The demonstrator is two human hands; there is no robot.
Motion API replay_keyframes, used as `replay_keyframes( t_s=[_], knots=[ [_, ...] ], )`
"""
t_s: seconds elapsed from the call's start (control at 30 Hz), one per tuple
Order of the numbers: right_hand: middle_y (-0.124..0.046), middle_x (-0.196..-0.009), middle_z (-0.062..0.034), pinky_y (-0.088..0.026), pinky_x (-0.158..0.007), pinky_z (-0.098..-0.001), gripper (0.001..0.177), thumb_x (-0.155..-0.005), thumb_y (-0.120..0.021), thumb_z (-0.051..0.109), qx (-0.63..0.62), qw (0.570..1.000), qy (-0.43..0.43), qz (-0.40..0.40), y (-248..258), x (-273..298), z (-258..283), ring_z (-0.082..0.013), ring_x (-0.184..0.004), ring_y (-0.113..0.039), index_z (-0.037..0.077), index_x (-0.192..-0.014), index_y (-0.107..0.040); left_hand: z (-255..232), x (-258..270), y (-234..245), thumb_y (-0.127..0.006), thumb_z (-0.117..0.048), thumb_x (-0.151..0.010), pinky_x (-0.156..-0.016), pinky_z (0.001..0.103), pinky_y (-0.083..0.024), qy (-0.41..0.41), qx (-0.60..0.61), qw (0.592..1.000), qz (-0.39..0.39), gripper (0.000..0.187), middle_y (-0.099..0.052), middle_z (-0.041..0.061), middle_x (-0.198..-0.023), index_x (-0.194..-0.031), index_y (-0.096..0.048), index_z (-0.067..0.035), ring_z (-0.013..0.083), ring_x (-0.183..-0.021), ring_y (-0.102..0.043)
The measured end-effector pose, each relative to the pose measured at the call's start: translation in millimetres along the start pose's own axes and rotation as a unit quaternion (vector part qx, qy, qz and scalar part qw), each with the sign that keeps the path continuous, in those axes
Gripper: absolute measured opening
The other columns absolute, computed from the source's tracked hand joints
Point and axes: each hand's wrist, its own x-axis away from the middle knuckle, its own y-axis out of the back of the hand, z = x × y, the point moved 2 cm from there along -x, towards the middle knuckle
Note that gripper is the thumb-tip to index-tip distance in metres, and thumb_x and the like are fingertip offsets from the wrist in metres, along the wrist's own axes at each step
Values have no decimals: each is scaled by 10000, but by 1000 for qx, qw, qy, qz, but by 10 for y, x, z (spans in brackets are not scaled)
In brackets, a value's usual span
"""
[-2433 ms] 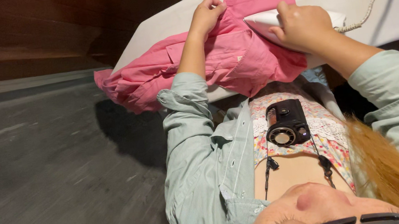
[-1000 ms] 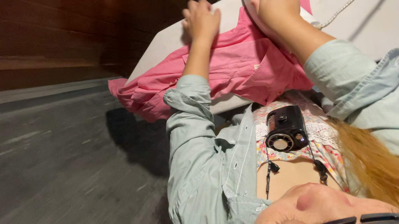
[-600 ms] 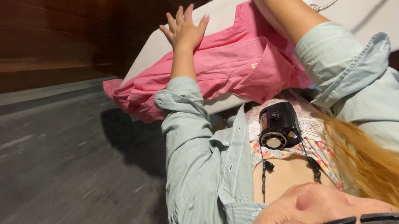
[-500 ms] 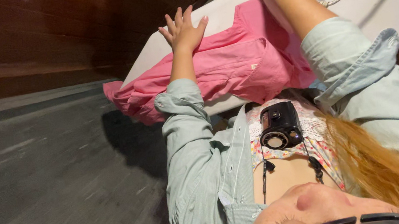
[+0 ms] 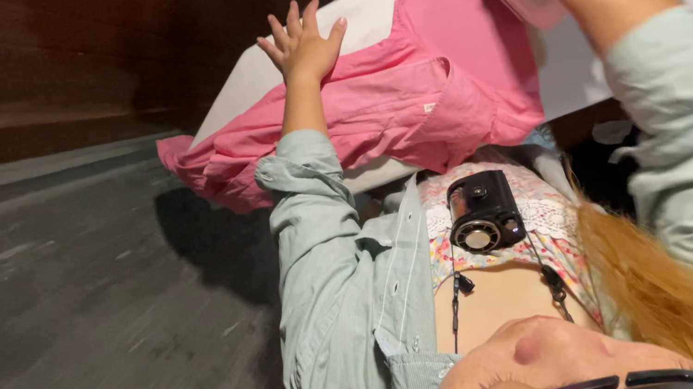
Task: The person irons a pink garment on an ironing board. They repeatedly smooth the fabric, reposition the garment, and use a white iron to press different sections until the garment appears wrinkle-free.
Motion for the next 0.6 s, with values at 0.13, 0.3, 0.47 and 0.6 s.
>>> replay_keyframes(
  t_s=[0.13, 0.3, 0.47, 0.6],
  knots=[
    [-683, -798, -178, -514, -521, -467, 605, -1102, -675, 514, 12, 992, 128, 2, 637, 746, 156, -373, -663, -668, -78, -1158, -565, -19, 20, 23, -463, -692, -947, -1213, 637, 96, 5, 3, 1000, 0, 736, -166, 50, -1702, -1568, -355, -311, 388, -1570, 11],
    [-674, -786, -168, -519, -473, -443, 573, -1006, -693, 530, 11, 991, 104, 83, 594, 1253, 559, -355, -592, -672, -17, -1108, -553, -36, 71, 49, -473, -677, -948, -1216, 641, 87, 3, 11, 1000, 1, 727, -178, 58, -1704, -1567, -369, -311, 394, -1575, 7],
    [-662, -775, -145, -523, -476, -440, 518, -1012, -686, 525, 5, 992, 81, 92, 549, 1230, 646, -333, -590, -670, 26, -1022, -548, -5, 12, 32, -472, -684, -943, -1200, 649, 94, -8, 2, 1000, -8, 742, -165, 63, -1700, -1567, -356, -299, 404, -1564, 19],
    [-665, -781, -138, -528, -474, -416, 531, -996, -698, 532, 33, 994, 93, 54, 475, 1123, 582, -324, -584, -673, 24, -1028, -550, -30, 10, -1, -472, -687, -937, -1206, 641, 102, -4, 15, 1000, -4, 744, -164, 60, -1703, -1567, -361, -306, 393, -1568, 26]
  ],
)
